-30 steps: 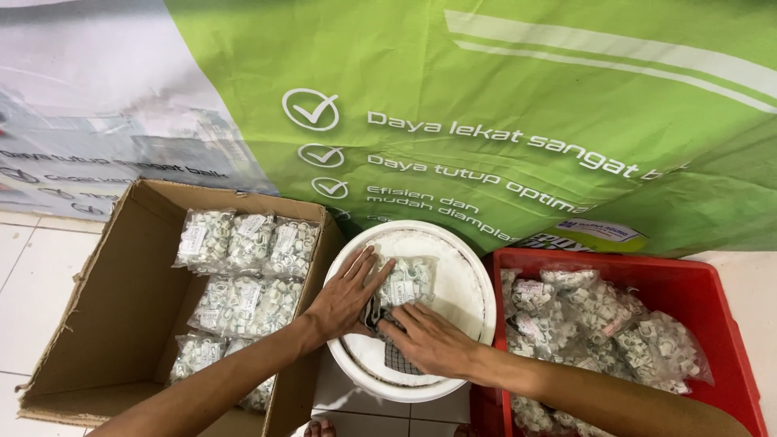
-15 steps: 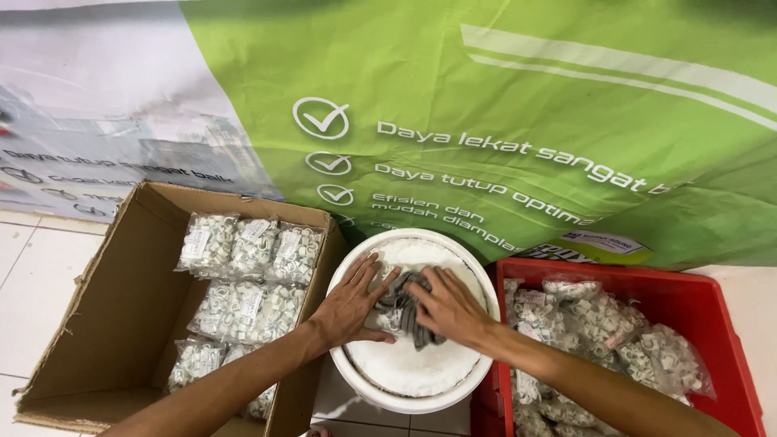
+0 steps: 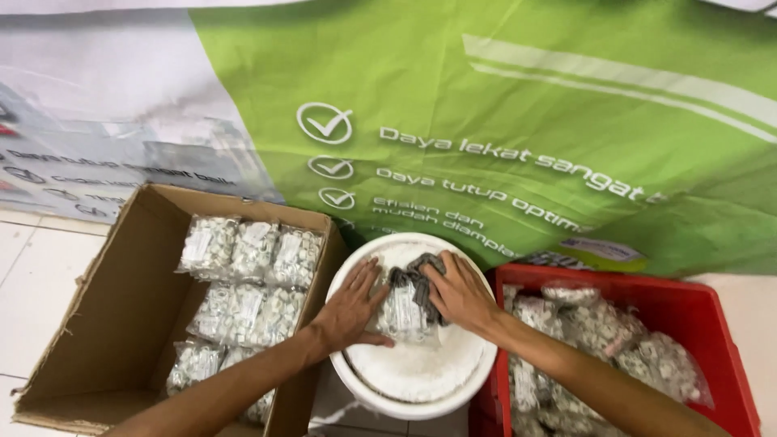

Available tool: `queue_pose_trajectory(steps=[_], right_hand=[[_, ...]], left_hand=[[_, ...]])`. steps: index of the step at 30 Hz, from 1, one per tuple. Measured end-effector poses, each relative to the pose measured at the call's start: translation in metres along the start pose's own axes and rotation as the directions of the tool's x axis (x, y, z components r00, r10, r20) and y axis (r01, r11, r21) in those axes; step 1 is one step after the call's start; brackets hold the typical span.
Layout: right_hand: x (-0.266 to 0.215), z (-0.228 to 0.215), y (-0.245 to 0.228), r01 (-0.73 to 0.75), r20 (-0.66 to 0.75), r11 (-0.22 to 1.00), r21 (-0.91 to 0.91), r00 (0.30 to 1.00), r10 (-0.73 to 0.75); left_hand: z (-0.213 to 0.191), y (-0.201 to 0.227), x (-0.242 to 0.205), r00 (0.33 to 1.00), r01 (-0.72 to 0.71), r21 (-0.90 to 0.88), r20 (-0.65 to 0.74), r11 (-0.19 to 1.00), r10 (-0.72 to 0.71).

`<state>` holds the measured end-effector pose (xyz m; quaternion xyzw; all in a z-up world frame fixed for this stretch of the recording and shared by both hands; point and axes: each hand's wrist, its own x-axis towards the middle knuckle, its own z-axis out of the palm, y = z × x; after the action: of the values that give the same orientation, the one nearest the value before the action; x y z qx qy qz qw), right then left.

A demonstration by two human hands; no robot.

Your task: The person repeatedly wipes the surface of small plastic-wrapped packages using a cloth. They hold each package on a white bucket lid and rub it with the cloth, then place it into a red bin. The process is repeated for multiple packages taken from a cardboard box.

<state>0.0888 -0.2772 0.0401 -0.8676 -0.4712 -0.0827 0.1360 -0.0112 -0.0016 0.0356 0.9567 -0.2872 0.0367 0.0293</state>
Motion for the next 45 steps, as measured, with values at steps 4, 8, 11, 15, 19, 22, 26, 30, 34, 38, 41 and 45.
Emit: queue_pose_trajectory(steps=[4, 8, 11, 15, 19, 22, 26, 30, 34, 38, 41, 45], right_hand=[[-0.006, -0.019, -0.016, -0.012, 0.088, 0.995, 0.096, 0.996, 0.003], [-0.010, -0.014, -0.021, -0.013, 0.127, 0.998, 0.064, 0.992, 0.005], [-0.018, -0.012, -0.031, -0.011, 0.123, 0.995, 0.097, 0.992, -0.001], [-0.031, 0.011, -0.041, 0.000, 0.093, 0.976, 0.219, 0.995, -0.021], [-0.051, 0.012, -0.058, 0.090, 0.132, 0.983, 0.158, 0.985, -0.111], [-0.066, 0.019, -0.064, 0.109, 0.181, 0.975, 0.194, 0.973, -0.145], [-0.073, 0.012, -0.075, 0.194, 0.112, 0.969, 0.151, 0.971, -0.212], [-0.089, 0.027, -0.079, 0.240, 0.184, 0.959, 0.151, 0.946, -0.265], [-0.103, 0.043, -0.081, 0.262, 0.263, 0.950, 0.167, 0.917, -0.300], [-0.101, 0.040, -0.077, 0.271, 0.286, 0.951, 0.150, 0.909, -0.305], [-0.099, 0.042, -0.072, 0.267, 0.275, 0.953, 0.146, 0.914, -0.298], [-0.088, 0.042, -0.058, 0.256, 0.183, 0.961, 0.100, 0.945, -0.271]], left_hand=[[0.012, 0.002, -0.004, 1.000, 0.000, -0.007, -0.009, 1.000, 0.000], [0.016, -0.002, -0.003, 0.998, -0.016, 0.008, -0.060, 1.000, 0.017], [-0.002, 0.003, -0.003, 0.997, -0.035, 0.031, -0.063, 0.999, 0.037], [0.004, 0.004, 0.012, 0.985, -0.120, 0.359, 0.161, 0.926, 0.065], [0.011, 0.004, 0.012, 0.977, -0.114, 0.335, 0.206, 0.935, 0.046], [0.012, 0.005, 0.011, 0.968, -0.141, 0.326, 0.244, 0.935, 0.060], [0.022, 0.007, 0.010, 0.978, -0.119, 0.331, 0.201, 0.936, 0.053], [0.005, 0.015, 0.013, 0.973, -0.122, 0.399, 0.227, 0.909, 0.031], [-0.001, 0.023, 0.019, 0.963, -0.128, 0.444, 0.268, 0.887, 0.005], [0.015, 0.025, 0.016, 0.972, -0.097, 0.381, 0.236, 0.919, 0.005], [0.020, 0.024, 0.016, 0.967, -0.098, 0.367, 0.256, 0.925, 0.001], [0.023, 0.023, 0.015, 0.974, -0.096, 0.366, 0.228, 0.926, 0.011]])
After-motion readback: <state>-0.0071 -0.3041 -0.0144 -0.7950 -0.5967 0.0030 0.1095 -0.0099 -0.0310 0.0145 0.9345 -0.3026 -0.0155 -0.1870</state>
